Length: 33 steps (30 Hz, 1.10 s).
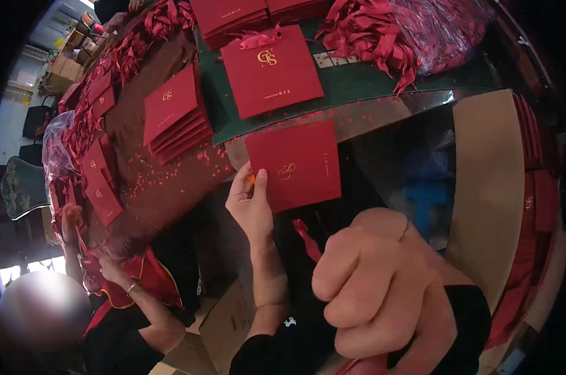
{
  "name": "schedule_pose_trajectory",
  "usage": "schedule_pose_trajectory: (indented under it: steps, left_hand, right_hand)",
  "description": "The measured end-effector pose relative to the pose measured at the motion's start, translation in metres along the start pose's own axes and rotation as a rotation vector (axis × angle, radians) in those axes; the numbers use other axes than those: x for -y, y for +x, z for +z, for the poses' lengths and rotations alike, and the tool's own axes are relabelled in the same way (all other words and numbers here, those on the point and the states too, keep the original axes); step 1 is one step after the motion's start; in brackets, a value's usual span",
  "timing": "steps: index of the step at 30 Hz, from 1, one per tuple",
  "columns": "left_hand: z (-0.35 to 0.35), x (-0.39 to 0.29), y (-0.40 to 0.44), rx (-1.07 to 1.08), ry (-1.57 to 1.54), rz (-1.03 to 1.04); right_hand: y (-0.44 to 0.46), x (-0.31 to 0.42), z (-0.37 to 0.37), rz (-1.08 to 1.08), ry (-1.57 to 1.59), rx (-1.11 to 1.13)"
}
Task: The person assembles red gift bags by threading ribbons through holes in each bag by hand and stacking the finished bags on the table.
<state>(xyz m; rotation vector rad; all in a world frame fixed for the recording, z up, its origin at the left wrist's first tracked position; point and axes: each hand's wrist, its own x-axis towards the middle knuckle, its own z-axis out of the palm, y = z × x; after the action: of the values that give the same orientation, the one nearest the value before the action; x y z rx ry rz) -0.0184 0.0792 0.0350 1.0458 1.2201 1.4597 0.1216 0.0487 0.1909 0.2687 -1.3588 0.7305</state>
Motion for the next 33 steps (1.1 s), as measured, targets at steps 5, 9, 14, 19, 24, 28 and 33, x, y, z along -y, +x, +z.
schedule_pose_trajectory:
  steps: [5,9,14,19,24,28,33]
  left_hand:
    - [0.001,-0.002,-0.001,0.003,0.017,0.024]
    - [0.001,0.002,-0.002,-0.013,0.018,-0.003]
    - [0.001,0.005,-0.001,-0.001,-0.035,0.028]
    - [0.003,0.0,-0.003,-0.038,-0.009,-0.003]
    - [0.002,0.001,-0.003,-0.039,-0.181,-0.032]
    - [0.005,-0.002,-0.002,-0.042,-0.192,-0.064]
    - [0.005,0.004,0.002,-0.056,-0.191,-0.094]
  right_hand:
    - [-0.003,0.004,0.0,0.099,0.128,0.012]
    - [-0.006,0.007,-0.001,0.141,0.182,-0.002]
    - [-0.004,0.012,0.002,0.171,0.255,-0.008]
    - [0.003,0.017,-0.003,0.26,0.252,0.01]
    - [-0.018,-0.001,-0.027,0.73,-0.065,-0.289]
    - [-0.077,-0.06,-0.062,0.823,-0.451,-0.29]
    - [-0.109,-0.079,-0.07,0.812,-0.717,-0.049]
